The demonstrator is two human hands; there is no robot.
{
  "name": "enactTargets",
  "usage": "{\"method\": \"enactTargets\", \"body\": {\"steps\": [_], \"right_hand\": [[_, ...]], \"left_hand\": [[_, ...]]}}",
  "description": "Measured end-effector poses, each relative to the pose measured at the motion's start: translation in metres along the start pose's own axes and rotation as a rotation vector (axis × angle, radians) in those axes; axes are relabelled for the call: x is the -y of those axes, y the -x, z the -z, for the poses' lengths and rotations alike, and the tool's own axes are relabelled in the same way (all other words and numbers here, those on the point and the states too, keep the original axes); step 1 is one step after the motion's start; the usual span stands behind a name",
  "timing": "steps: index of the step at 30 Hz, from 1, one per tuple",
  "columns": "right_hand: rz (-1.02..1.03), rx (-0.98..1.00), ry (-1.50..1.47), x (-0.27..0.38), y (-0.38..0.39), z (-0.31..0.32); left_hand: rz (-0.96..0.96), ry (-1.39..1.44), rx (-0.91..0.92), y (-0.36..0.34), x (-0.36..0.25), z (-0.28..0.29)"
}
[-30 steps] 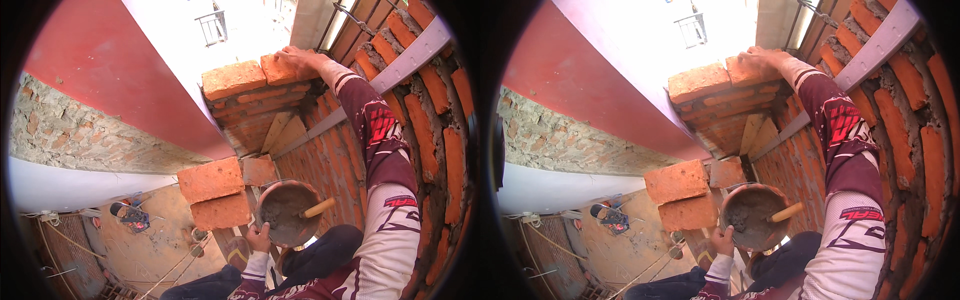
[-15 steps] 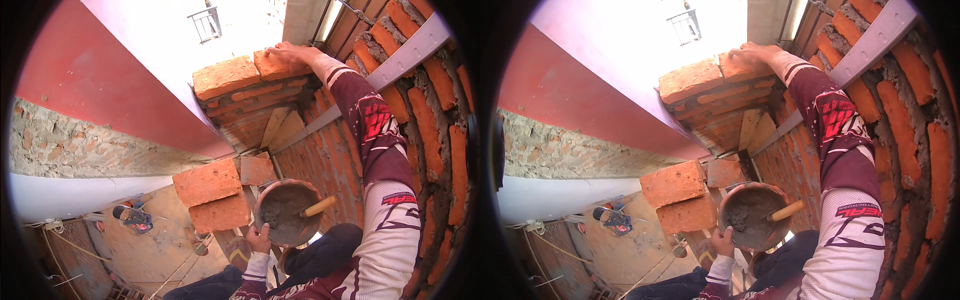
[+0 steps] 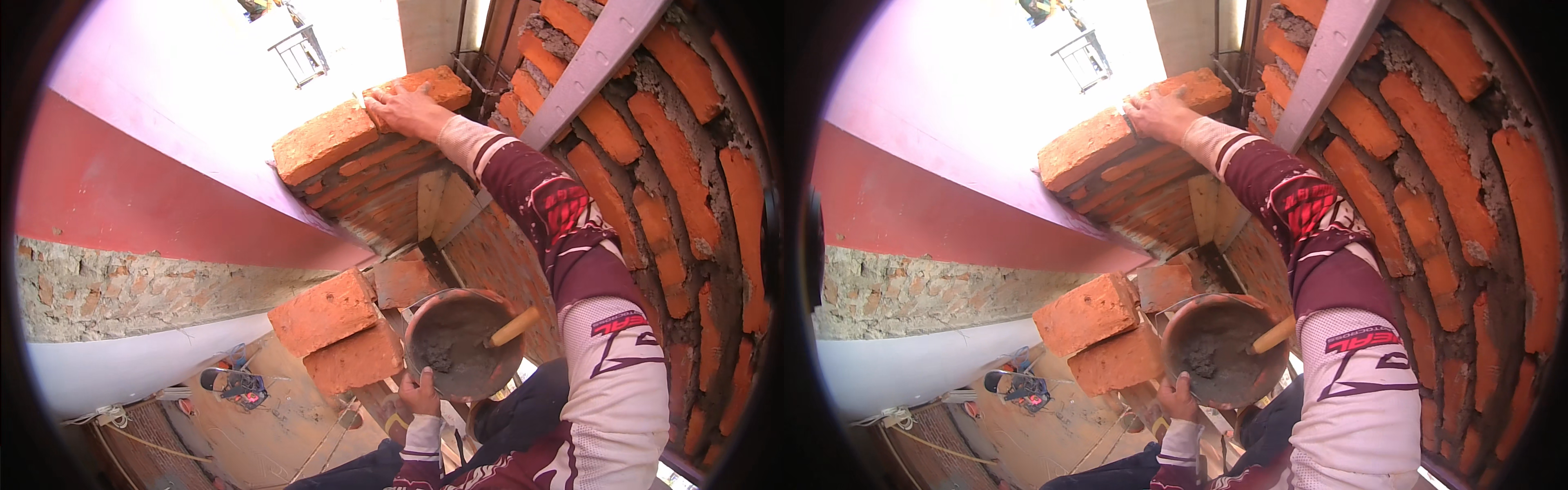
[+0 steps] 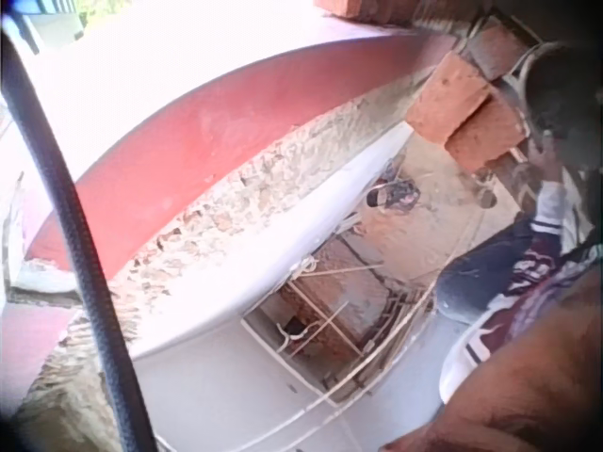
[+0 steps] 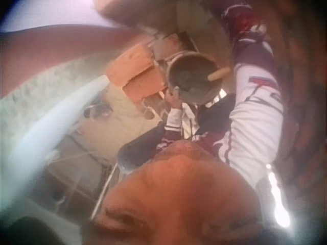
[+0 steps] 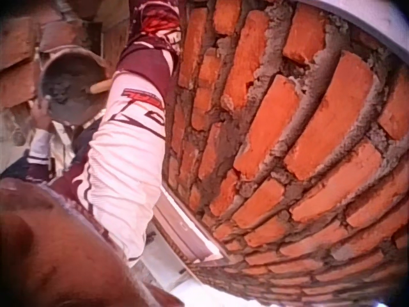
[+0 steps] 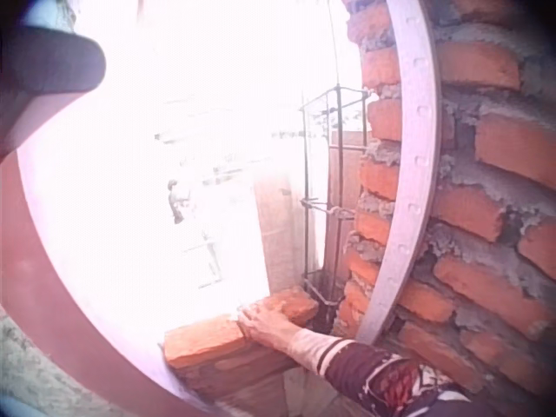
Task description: The person scoops mortar from a bucket with a trowel and spreads it on a brick wall. They place bricks onto the mortar, tap them into position, and scrape away excess mortar. The person repeats this process to build up the wall.
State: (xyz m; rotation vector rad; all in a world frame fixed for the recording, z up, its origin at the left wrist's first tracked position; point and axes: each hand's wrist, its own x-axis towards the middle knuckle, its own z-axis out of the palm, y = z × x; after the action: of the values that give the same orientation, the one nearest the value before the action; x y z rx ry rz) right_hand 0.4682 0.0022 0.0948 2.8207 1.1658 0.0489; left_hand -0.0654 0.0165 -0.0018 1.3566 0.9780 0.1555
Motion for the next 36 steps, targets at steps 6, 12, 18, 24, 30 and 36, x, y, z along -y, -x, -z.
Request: {"method": "enactTargets", "body": {"steps": [6, 12, 18, 24, 30, 36], "right_hand": [[-0.122, -0.048, 0.032, 0.017, 0.01, -0.009], [-0.173, -0.041, 0.135, 0.025, 0.013, -0.013], [-0.192, -0.042, 0.16, 0.027, 0.01, -0.013], [-0.213, -0.054, 0.187, 0.034, 0.01, -0.015], [-0.256, -0.046, 0.11, 0.04, 0.015, -0.014], [-0.315, -0.072, 0.117, 0.047, 0.012, -0.018]], "left_hand": [[-0.038, -0.078, 0.02, 0.001, 0.001, 0.004], [-0.009, 0.064, 0.043, -0.001, 0.002, 0.001], [-0.061, -0.04, 0.003, 0.0, 0.005, 0.002], [-0.059, -0.018, 0.004, 0.002, -0.001, 0.0], [-0.126, -0.059, -0.004, -0.001, -0.002, -0.001], [-0.086, 0.0, 0.028, -0.006, 0.011, 0.006]]}}
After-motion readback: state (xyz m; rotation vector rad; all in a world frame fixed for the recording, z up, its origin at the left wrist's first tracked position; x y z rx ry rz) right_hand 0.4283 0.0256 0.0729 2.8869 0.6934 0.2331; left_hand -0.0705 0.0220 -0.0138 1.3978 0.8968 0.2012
